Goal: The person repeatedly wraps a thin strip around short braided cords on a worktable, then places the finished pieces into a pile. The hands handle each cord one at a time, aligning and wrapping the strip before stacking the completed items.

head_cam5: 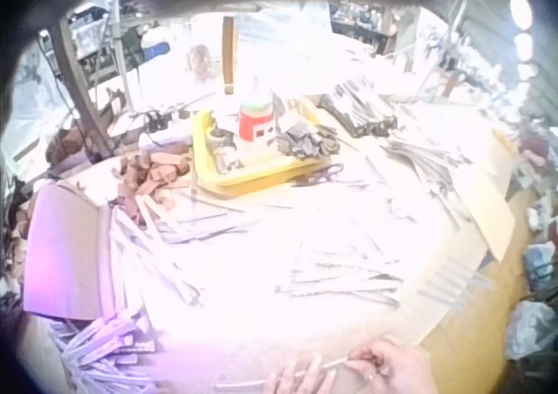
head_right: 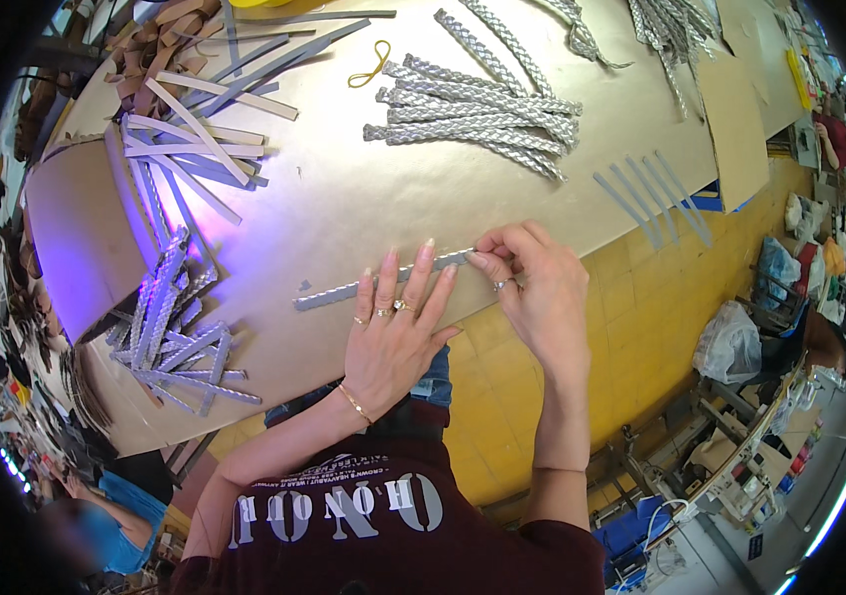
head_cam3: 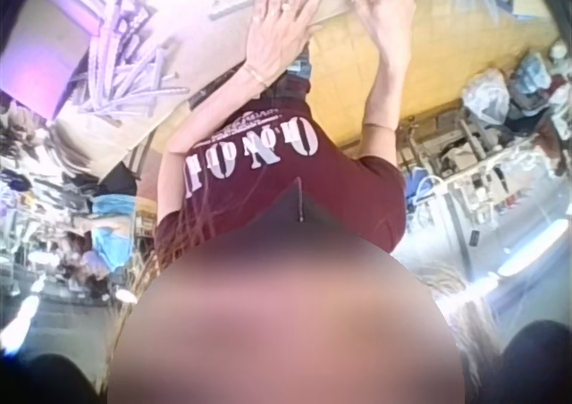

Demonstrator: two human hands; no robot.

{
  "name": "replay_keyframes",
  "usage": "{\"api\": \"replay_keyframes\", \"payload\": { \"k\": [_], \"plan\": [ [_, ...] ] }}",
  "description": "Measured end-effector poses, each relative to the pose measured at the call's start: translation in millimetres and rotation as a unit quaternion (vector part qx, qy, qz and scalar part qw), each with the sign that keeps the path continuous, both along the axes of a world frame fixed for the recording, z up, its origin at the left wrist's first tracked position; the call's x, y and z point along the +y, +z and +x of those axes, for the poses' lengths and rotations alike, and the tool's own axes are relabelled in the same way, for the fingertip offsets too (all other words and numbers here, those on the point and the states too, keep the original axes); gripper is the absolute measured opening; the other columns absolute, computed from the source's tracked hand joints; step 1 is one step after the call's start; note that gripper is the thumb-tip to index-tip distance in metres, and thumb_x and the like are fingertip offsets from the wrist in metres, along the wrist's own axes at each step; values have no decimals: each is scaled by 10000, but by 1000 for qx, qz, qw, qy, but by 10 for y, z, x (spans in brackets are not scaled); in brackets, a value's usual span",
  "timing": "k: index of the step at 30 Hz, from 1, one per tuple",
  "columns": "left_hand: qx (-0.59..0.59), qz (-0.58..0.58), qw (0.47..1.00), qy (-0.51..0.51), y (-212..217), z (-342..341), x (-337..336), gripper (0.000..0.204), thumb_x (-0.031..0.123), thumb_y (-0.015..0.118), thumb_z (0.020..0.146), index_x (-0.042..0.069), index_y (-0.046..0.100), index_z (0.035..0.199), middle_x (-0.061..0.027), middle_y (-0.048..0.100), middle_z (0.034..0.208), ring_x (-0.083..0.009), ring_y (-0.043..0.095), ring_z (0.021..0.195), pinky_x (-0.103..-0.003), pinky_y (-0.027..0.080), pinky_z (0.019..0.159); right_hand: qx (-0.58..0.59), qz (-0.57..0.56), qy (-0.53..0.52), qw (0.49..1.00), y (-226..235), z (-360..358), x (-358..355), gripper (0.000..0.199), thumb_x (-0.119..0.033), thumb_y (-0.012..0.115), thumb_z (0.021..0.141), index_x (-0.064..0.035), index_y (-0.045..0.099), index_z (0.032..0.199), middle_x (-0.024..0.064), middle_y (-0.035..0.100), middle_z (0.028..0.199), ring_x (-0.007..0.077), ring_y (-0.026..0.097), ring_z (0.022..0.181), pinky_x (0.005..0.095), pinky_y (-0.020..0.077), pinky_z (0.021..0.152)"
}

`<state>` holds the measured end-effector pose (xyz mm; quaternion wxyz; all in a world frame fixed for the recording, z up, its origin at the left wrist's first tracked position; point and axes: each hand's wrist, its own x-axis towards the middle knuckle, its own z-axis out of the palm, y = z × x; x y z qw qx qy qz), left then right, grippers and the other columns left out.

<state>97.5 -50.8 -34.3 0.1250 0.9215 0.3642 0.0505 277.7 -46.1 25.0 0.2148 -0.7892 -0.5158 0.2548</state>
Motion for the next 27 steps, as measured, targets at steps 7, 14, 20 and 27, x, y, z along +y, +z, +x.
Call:
{"api": "replay_keyframes", "payload": {
  "k": [7, 14, 20, 27],
  "plan": [
    [1, -5, 1000, 1, -10, 4, -9, 765, 533, 683, 814, 235, 445, 1477, -66, 300, 1603, -355, 266, 1465, -501, 183, 1201, -68, -66, 59, 994, 74, -20, 46, 112, -142, 698, 870, -63, 643, 926, 75, 611, 841, 278, 623, 770, 395, 474, 660],
    [14, 48, 999, 18, -55, 23, -18, 745, 468, 615, 871, 195, 368, 1518, -138, 241, 1621, -341, 233, 1492, -465, 117, 1228, -188, -50, 129, 972, 211, -620, -167, 137, -81, 641, 898, -26, 565, 998, 144, 553, 1009, 340, 542, 932, 399, 465, 757],
    [-73, -51, 994, 64, -18, -123, -57, 714, 448, 616, 883, 197, 396, 1514, -236, 248, 1593, -391, 300, 1447, -499, 193, 1191, 300, -13, 107, 948, 180, -468, -97, 87, -65, 582, 957, -31, 507, 986, 69, 549, 1022, 192, 531, 948, 321, 459, 841],
    [-65, -101, 987, 107, 182, -742, -15, 780, 539, 668, 856, 100, 449, 1462, -318, 190, 1576, -511, 192, 1451, -614, 201, 1145, 351, -16, -52, 935, 14, -353, -60, 125, -96, 608, 965, -20, 511, 943, 52, 594, 968, 104, 506, 824, 271, 447, 756]
  ]
}}
